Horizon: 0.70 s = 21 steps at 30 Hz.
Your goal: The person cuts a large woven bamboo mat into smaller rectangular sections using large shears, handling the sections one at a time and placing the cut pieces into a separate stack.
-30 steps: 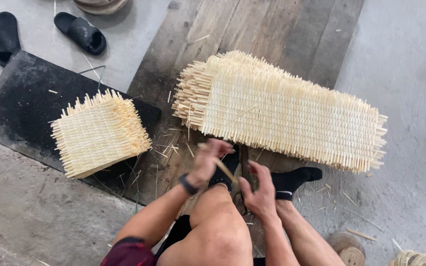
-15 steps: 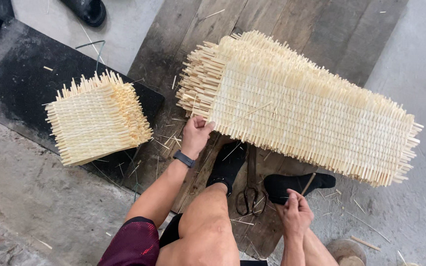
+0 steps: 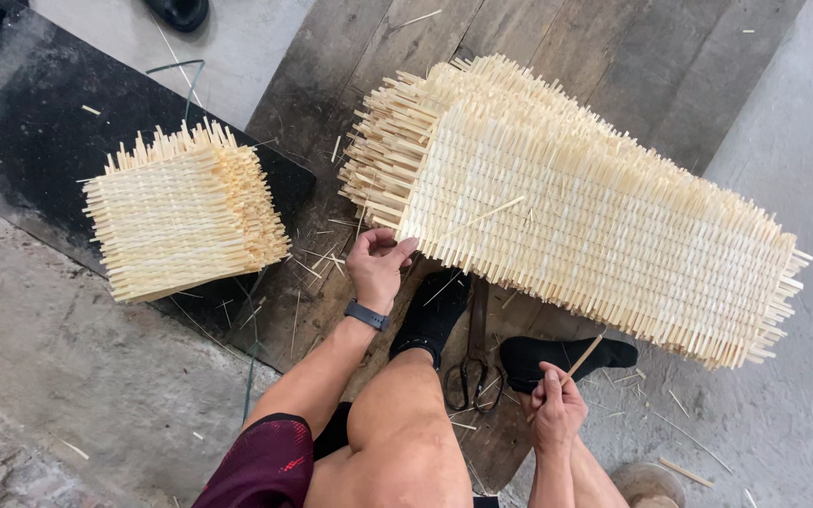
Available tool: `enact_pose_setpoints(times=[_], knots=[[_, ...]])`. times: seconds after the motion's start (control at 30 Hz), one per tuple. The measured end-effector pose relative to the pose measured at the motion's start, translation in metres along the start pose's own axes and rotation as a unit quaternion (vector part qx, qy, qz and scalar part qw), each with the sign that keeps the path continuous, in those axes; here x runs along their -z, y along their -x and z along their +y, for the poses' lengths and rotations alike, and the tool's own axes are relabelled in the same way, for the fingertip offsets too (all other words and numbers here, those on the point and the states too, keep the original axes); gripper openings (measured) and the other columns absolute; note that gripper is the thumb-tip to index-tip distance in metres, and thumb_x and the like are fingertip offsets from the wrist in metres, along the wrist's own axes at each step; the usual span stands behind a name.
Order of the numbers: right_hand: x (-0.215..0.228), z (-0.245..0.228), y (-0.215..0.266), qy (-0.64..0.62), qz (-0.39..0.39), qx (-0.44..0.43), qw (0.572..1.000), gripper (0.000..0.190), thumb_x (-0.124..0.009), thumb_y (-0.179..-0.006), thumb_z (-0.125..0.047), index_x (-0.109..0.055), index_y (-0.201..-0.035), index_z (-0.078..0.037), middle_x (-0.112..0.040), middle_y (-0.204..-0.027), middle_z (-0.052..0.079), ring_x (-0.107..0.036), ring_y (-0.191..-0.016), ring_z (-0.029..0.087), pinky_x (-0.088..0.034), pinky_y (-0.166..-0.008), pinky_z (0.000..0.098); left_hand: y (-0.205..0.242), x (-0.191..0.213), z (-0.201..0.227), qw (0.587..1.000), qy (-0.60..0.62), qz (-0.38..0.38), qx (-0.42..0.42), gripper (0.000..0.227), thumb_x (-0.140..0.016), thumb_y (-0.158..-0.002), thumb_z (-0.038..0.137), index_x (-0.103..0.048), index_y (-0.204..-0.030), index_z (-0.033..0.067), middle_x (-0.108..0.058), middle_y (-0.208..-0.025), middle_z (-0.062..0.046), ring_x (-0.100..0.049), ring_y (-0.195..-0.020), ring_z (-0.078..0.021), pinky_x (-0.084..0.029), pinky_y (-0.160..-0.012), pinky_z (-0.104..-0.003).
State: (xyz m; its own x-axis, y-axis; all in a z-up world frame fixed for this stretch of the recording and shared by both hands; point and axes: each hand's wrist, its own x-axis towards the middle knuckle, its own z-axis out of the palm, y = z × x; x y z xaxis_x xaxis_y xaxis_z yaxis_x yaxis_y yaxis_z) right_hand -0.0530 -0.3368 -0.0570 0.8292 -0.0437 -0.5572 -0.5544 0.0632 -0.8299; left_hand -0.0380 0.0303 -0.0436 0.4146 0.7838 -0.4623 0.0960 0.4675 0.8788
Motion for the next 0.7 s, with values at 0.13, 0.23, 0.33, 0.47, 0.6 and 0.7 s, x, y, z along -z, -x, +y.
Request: enact_pose_setpoints(times=[0.13,0.23,0.33,0.47,0.6,0.7], knots=[[-0.001,0.003,0.001,0.02,-0.005,0.025,0.999,0.019,-0.062,-0.104,-0.013,-0.07,-0.11,0.002,-0.056,-0.073,0.0,-0.046,-0.058,0.005,-0.036,-0.05,0.0194,0.006,-0.009,0.031,1.0,0.002,-0.023,0.0,0.041,-0.084,-0.075,-0.003,-0.058,-0.106,0.0017,-0.068,-0.088,-0.004,-0.067,-0.072,-0.0122,-0.058,-0.055,-0.026],[-0.002,0.009,0.001,0.042,0.002,0.047,0.998,0.019,-0.062,-0.104,-0.013,-0.07,-0.111,0.002,-0.056,-0.073,0.0,-0.046,-0.059,0.005,-0.035,-0.05,0.0192,0.004,-0.015,0.036,0.99,-0.071,-0.105,0.068,0.032,-0.08,-0.077,0.005,-0.065,-0.105,0.0048,-0.076,-0.091,-0.002,-0.072,-0.074,-0.0122,-0.058,-0.06,-0.024],[0.0,0.013,-0.002,0.038,0.001,0.053,0.998,0.019,-0.062,-0.104,-0.012,-0.07,-0.112,0.003,-0.057,-0.073,0.0,-0.047,-0.06,0.005,-0.035,-0.051,0.0189,-0.005,-0.017,0.02,0.967,-0.231,-0.078,-0.068,0.024,-0.082,-0.087,0.022,-0.076,-0.1,0.0024,-0.076,-0.087,-0.006,-0.073,-0.076,-0.0186,-0.056,-0.07,-0.029],[0.003,0.013,-0.003,0.047,-0.002,0.056,0.997,0.019,-0.062,-0.103,-0.012,-0.07,-0.112,0.003,-0.058,-0.074,0.0,-0.049,-0.061,0.005,-0.036,-0.051,0.0189,-0.031,-0.015,-0.008,0.893,-0.385,-0.001,-0.235,0.039,-0.091,-0.075,0.029,-0.07,-0.08,-0.0028,-0.061,-0.104,-0.015,-0.06,-0.091,-0.0283,-0.051,-0.073,-0.04],[0.002,0.013,-0.003,0.033,-0.005,0.057,0.998,0.019,-0.062,-0.104,-0.012,-0.07,-0.112,0.003,-0.056,-0.074,-0.001,-0.047,-0.06,0.004,-0.036,-0.051,0.0188,-0.044,-0.009,-0.035,0.899,-0.366,0.02,-0.239,0.033,-0.089,-0.074,0.031,-0.072,-0.089,0.006,-0.065,-0.101,-0.01,-0.062,-0.088,-0.0224,-0.052,-0.076,-0.038],[0.002,0.013,-0.001,0.042,-0.008,0.069,0.997,0.019,-0.062,-0.104,-0.012,-0.07,-0.111,0.004,-0.056,-0.073,0.0,-0.046,-0.06,0.004,-0.035,-0.052,0.0184,-0.054,-0.01,-0.045,0.899,-0.399,0.033,-0.18,0.036,-0.089,-0.077,0.036,-0.068,-0.086,0.0084,-0.068,-0.092,-0.007,-0.063,-0.078,-0.0195,-0.051,-0.073,-0.037]])
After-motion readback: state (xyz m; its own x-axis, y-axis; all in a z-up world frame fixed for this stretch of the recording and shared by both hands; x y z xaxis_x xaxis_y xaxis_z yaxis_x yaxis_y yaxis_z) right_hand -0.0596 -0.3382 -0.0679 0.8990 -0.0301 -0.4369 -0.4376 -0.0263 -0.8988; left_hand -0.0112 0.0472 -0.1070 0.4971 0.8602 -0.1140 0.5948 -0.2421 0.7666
